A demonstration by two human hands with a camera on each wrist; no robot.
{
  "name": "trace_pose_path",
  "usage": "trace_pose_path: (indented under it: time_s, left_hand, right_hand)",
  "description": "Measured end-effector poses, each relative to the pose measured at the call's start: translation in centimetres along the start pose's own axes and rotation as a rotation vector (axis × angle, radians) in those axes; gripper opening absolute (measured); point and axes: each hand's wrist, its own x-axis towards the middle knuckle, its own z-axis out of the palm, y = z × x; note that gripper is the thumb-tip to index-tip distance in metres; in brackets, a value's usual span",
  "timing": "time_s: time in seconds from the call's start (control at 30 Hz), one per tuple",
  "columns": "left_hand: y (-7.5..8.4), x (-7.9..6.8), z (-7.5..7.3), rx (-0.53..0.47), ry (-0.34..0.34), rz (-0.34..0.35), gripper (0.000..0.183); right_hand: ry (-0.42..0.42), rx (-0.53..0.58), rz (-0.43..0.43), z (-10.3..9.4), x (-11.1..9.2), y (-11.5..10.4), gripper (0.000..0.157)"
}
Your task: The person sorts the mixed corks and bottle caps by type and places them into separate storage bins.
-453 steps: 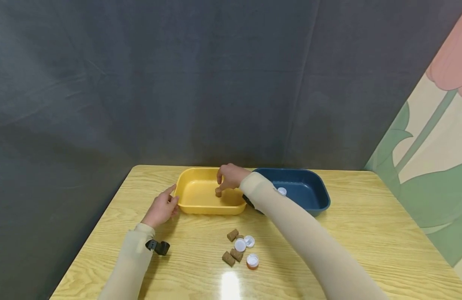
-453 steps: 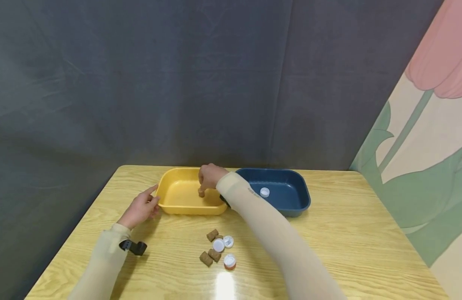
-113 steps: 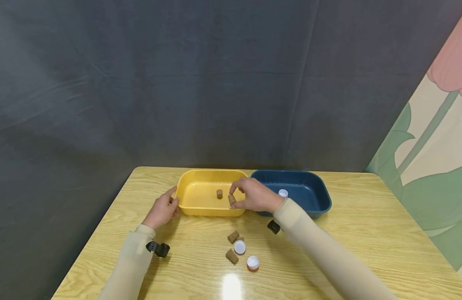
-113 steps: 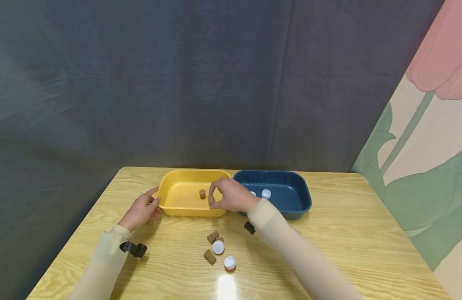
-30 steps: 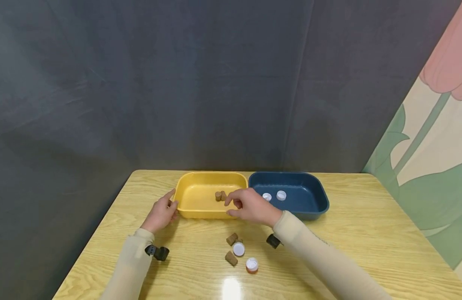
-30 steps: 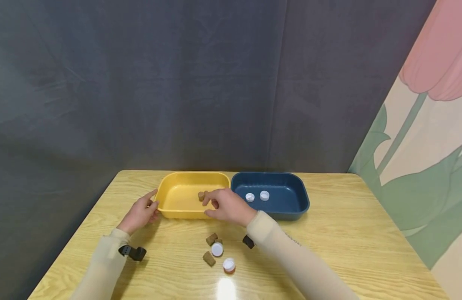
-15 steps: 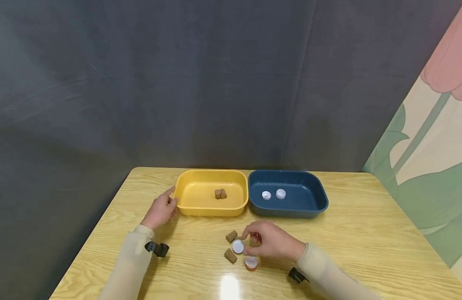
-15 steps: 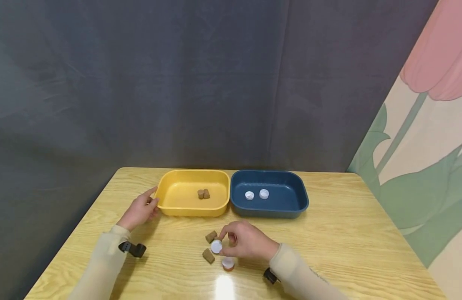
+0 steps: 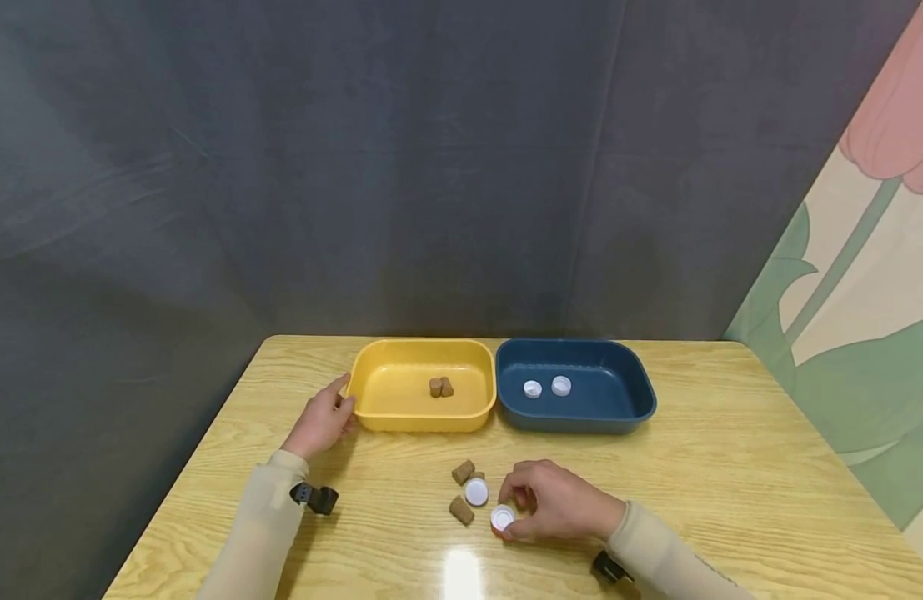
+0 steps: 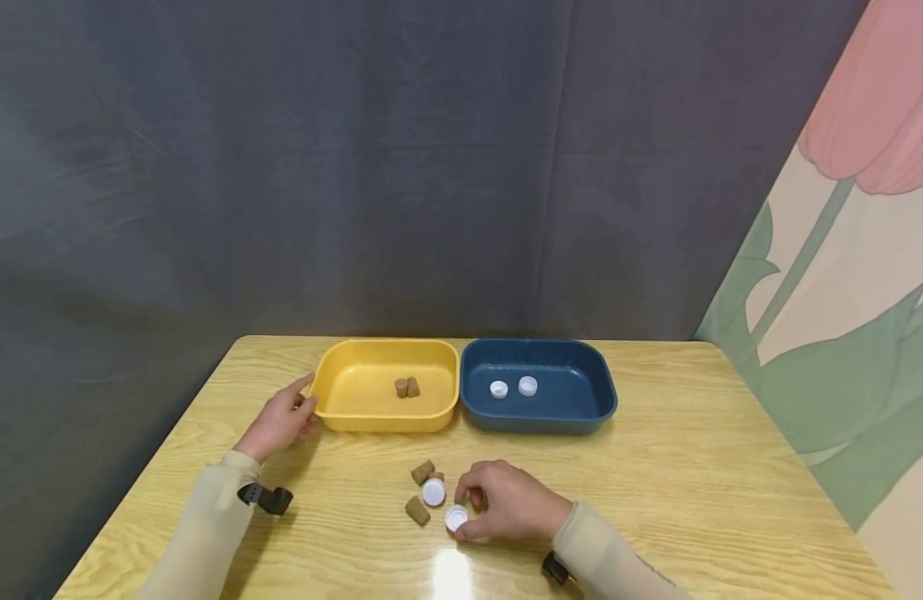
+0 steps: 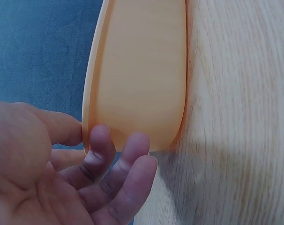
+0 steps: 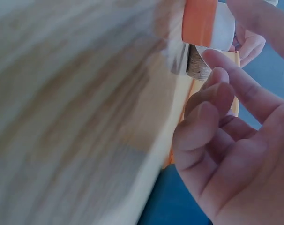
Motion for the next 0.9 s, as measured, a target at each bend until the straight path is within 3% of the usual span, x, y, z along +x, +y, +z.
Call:
trace_pose_path:
  time_s: [0.9]
  left_hand:
    - [0.03, -0.1, 0.01, 0.001, 0.001, -0.017, 0.056]
  right_hand:
    - [0.129, -0.026, -0.087, -0.44, -0.03, 0.43, 0.014]
